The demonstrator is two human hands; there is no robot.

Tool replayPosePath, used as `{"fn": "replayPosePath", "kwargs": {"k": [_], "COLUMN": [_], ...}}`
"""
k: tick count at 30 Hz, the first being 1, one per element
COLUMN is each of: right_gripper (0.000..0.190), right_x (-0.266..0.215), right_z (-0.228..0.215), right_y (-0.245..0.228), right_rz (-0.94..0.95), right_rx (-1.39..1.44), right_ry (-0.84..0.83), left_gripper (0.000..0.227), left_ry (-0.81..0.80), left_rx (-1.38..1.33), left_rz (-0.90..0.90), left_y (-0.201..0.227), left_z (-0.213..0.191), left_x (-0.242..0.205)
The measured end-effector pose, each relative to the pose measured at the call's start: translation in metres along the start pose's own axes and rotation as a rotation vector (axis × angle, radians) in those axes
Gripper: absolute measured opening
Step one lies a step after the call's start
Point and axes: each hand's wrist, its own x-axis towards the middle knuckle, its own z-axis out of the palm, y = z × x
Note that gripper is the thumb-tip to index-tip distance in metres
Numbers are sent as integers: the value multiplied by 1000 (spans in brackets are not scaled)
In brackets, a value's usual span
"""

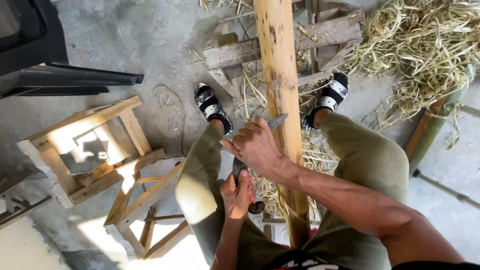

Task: Carving and stripping a bamboo pole using a curved blade.

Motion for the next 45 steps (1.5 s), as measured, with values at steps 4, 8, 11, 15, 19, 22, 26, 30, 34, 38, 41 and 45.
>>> {"fn": "replayPosePath", "kwargs": {"k": [4,8,11,15,19,22,26,30,34,38,41,45], "right_gripper": [54,52,50,51,52,51,53,49,48,49,53,57], "right_x": [42,79,68,67,35,34,58,74,67,65,48,13], "right_z": [-22,-22,-23,-22,-3,-14,-24,-25,-29,-29,-19,5], "right_y": [20,64,69,76,57,40,48,75,68,63,44,10], "right_rz": [-38,-34,28,8,27,58,37,32,27,-23,-8,16], "right_rx": [64,50,66,66,1,12,110,123,87,93,36,-104], "right_ry": [-18,113,144,184,140,94,150,231,220,207,73,-51], "left_gripper": [32,29,29,28,30,29,34,34,34,29,29,24], "left_ry": [61,63,53,99,101,-29,59,69,45,34,63,70], "left_rx": [57,17,142,424,561,117,147,351,390,198,170,227], "left_rz": [114,198,239,619,584,78,165,574,483,308,172,-88], "left_y": [24,47,48,43,38,44,48,38,39,43,36,19], "left_z": [34,67,71,63,45,39,53,64,59,63,52,8], "left_x": [15,75,75,71,54,23,49,91,77,62,40,3]}}
